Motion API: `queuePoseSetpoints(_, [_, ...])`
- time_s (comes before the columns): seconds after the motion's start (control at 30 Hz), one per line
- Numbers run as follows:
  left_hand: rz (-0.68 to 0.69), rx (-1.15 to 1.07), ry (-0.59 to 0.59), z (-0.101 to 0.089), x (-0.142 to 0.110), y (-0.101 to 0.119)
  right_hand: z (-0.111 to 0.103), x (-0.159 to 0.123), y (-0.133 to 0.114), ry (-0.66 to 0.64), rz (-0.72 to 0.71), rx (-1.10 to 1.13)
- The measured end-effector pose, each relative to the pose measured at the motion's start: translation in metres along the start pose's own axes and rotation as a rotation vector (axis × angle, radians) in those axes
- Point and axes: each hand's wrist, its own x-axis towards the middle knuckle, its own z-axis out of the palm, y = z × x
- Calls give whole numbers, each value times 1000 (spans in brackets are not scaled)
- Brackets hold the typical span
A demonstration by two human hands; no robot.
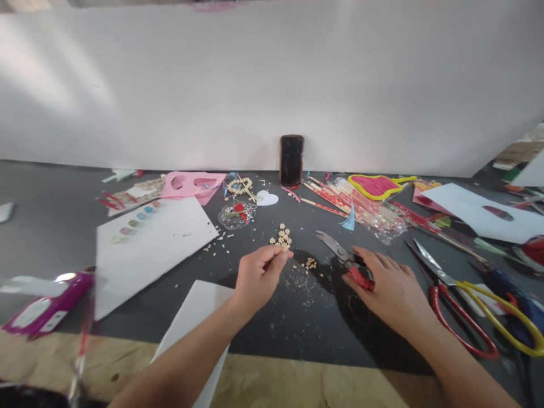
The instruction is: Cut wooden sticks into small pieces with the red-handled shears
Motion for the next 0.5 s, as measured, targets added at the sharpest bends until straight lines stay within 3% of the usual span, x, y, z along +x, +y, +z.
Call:
queuePoseSetpoints(0.17, [17, 32, 74, 1, 2, -3, 12, 6, 14, -27, 82, -76])
queuePoseSetpoints(0.3, [147, 131, 82, 5, 4, -16, 13, 8, 16, -42, 143, -90])
queuePoseSetpoints(0.5, [351, 496, -121, 12, 5, -28, 13, 8, 11, -22, 164, -66])
